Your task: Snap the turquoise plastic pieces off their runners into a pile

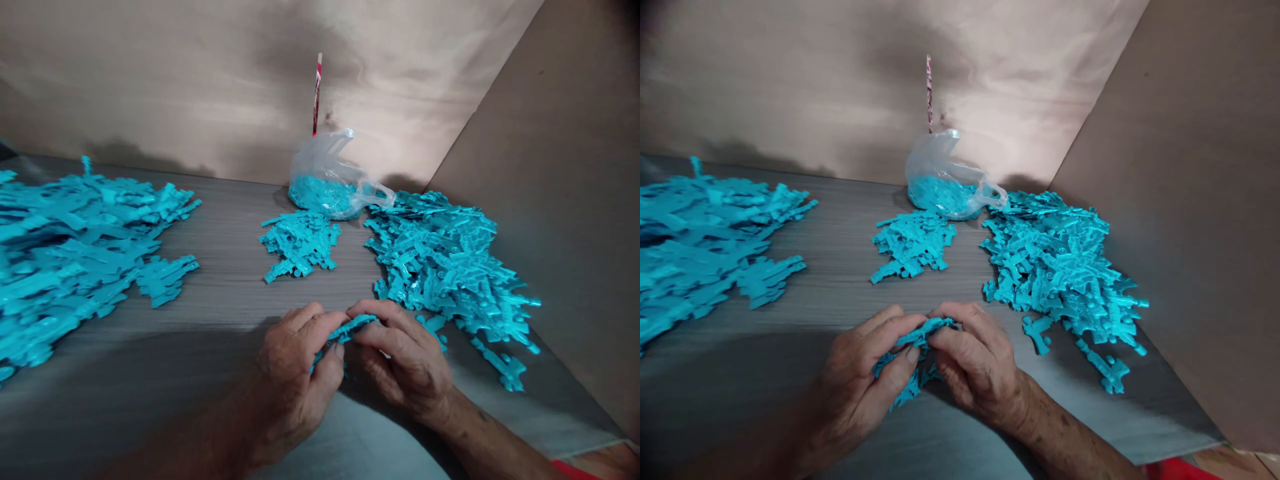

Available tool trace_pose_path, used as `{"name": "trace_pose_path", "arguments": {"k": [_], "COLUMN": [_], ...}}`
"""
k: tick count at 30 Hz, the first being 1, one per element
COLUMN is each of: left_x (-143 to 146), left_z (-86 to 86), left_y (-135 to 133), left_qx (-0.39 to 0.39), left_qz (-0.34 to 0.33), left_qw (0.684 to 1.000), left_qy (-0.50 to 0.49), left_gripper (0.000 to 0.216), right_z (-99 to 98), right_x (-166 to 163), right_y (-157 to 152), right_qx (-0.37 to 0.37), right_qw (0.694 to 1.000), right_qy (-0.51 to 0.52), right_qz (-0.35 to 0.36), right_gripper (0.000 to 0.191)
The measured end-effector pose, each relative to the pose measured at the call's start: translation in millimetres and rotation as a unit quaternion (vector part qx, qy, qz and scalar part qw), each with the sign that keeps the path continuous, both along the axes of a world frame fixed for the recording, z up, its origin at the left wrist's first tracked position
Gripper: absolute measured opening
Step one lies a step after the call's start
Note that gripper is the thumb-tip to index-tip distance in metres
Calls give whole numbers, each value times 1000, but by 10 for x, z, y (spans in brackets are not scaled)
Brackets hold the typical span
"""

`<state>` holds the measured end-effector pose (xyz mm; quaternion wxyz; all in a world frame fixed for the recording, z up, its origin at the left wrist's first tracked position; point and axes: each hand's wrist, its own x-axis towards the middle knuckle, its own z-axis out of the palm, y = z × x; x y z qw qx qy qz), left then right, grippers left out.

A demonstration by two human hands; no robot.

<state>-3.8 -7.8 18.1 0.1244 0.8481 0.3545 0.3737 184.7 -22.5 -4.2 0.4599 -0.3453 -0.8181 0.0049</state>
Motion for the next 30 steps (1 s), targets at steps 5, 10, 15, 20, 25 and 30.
{"name": "trace_pose_path", "arguments": {"k": [5,10,15,20,25,30], "left_x": [-30,-46,-44,-15,12,19], "left_z": [-72,-117,-118,-101,-75,-69], "left_y": [-32,-41,-23,-1,13,26], "left_qx": [29,16,7,31,43,43], "left_qz": [14,11,-5,-12,-17,-12], "left_qw": [999,1000,1000,999,999,999], "left_qy": [-1,9,3,-4,1,11], "left_gripper": [24,24,24,22,19,18], "right_z": [12,28,20,21,22,53], "right_x": [14,9,3,3,-8,-45], "right_y": [-2,-5,1,-2,-8,0], "right_qx": [0,0,18,15,12,2], "right_qw": [1000,1000,1000,1000,1000,1000], "right_qy": [-1,-6,-9,-8,0,13], "right_qz": [8,3,1,-2,-3,-11], "right_gripper": [17,17,15,15,13,16]}}
